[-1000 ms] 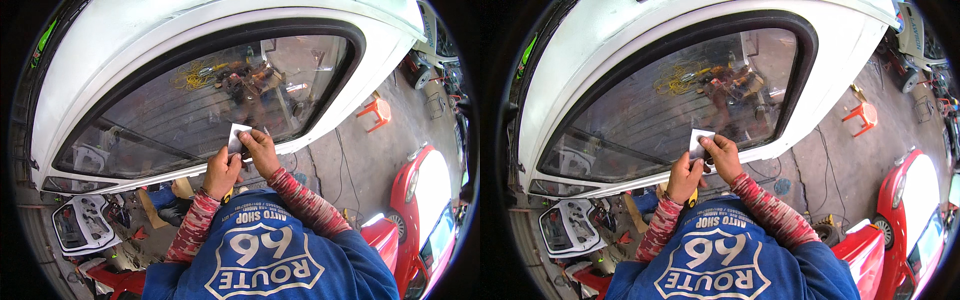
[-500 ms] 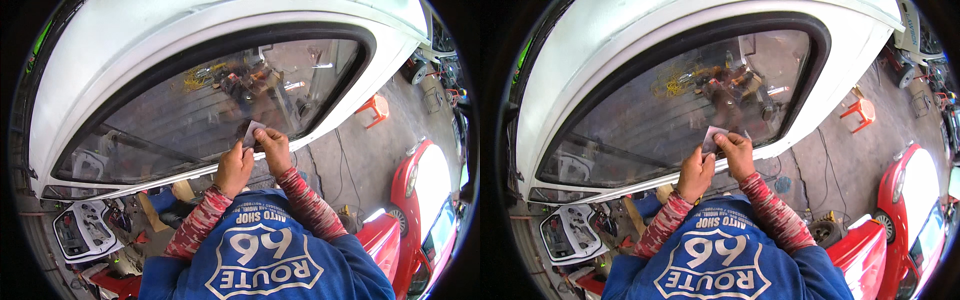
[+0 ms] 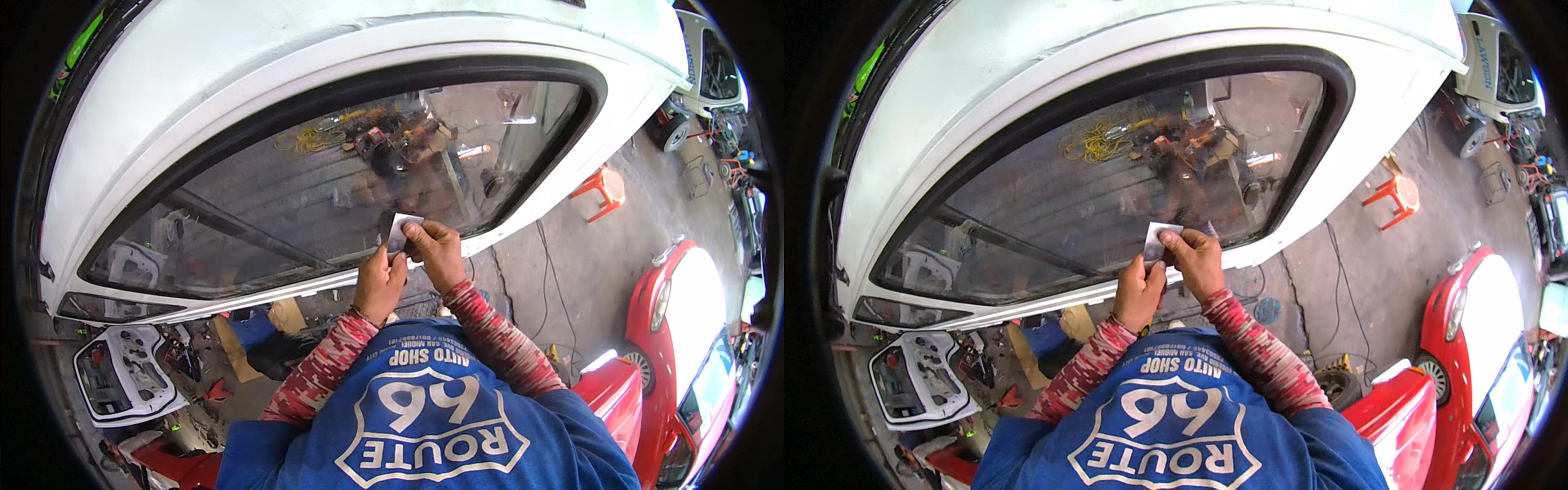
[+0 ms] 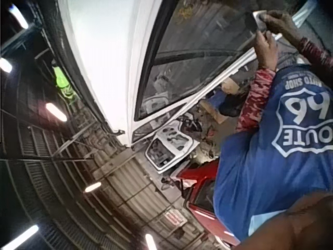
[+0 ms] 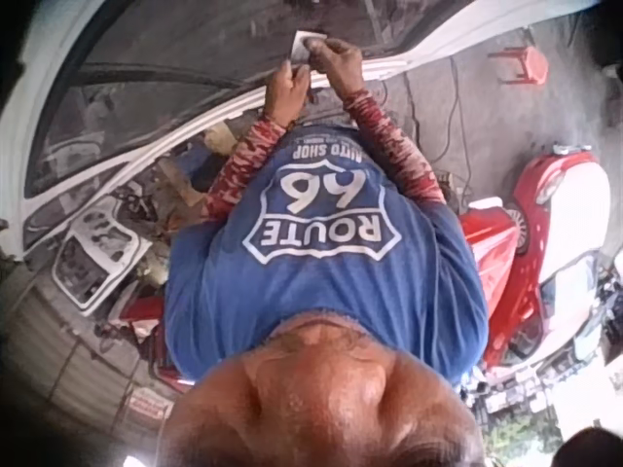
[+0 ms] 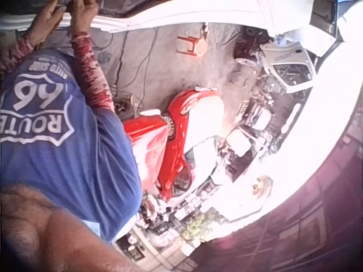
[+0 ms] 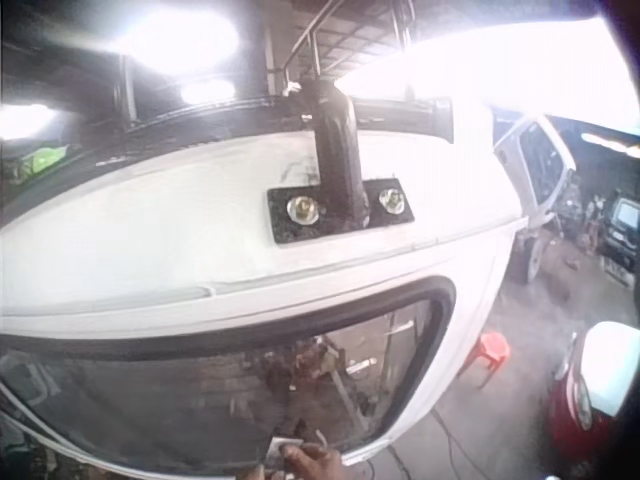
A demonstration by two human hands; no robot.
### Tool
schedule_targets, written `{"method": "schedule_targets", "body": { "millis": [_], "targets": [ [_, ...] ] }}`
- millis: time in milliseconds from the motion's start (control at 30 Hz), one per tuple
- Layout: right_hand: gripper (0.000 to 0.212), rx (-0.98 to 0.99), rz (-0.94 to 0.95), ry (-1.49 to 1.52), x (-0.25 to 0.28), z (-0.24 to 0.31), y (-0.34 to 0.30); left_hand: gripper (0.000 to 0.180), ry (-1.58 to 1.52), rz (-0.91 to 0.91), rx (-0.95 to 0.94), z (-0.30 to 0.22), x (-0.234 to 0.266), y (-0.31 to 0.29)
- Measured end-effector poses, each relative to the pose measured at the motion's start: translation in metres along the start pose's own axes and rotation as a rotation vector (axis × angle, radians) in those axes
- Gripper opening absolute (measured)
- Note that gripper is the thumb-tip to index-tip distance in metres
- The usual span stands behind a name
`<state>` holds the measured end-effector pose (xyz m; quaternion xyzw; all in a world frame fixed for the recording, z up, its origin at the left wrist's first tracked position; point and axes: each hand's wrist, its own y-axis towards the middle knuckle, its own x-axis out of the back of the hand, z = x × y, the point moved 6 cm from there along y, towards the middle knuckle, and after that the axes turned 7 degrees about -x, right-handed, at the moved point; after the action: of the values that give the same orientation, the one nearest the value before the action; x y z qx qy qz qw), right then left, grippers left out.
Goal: The person uses an angle grinder on a vehicle's undercarriage, producing sparks. Then the person walks to a white van and scrapes the side window with a scraper tool.
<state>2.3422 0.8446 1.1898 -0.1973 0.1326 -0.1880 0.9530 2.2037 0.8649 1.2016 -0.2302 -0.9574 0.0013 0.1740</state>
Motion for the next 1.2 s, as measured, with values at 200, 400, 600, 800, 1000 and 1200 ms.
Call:
{"method": "schedule_targets", "body": {
  "millis": [200,400,600,800,1000,1200],
  "targets": [
    [0.03,0.281,-0.086,0.023,0.012,0.026,-0.002,0.021,-0.152,-0.054,-0.145,-0.011,-0.006,0.003],
    [0.03,0.13,-0.035,-0.009,0.006,0.017,-0.002,0.022,-0.238,-0.065,0.025,0.003,-0.015,-0.003],
    [0.028,0.1,0.013,-0.085,0.005,0.016,-0.001,0.02,-0.218,-0.134,-0.095,0.001,-0.019,-0.001],
    [0.031,0.354,-0.103,0.017,0.015,0.033,-0.006,0.022,-0.305,-0.14,-0.202,-0.007,-0.023,0.003],
    [0.029,0.15,-0.049,-0.071,0.014,0.028,-0.005,0.022,-0.191,-0.142,0.024,0.004,-0.024,0.004],
    [0.027,0.224,0.027,0.053,0.015,0.034,-0.006,0.02,-0.339,-0.097,-0.083,-0.008,-0.025,0.008]
  ]
}}
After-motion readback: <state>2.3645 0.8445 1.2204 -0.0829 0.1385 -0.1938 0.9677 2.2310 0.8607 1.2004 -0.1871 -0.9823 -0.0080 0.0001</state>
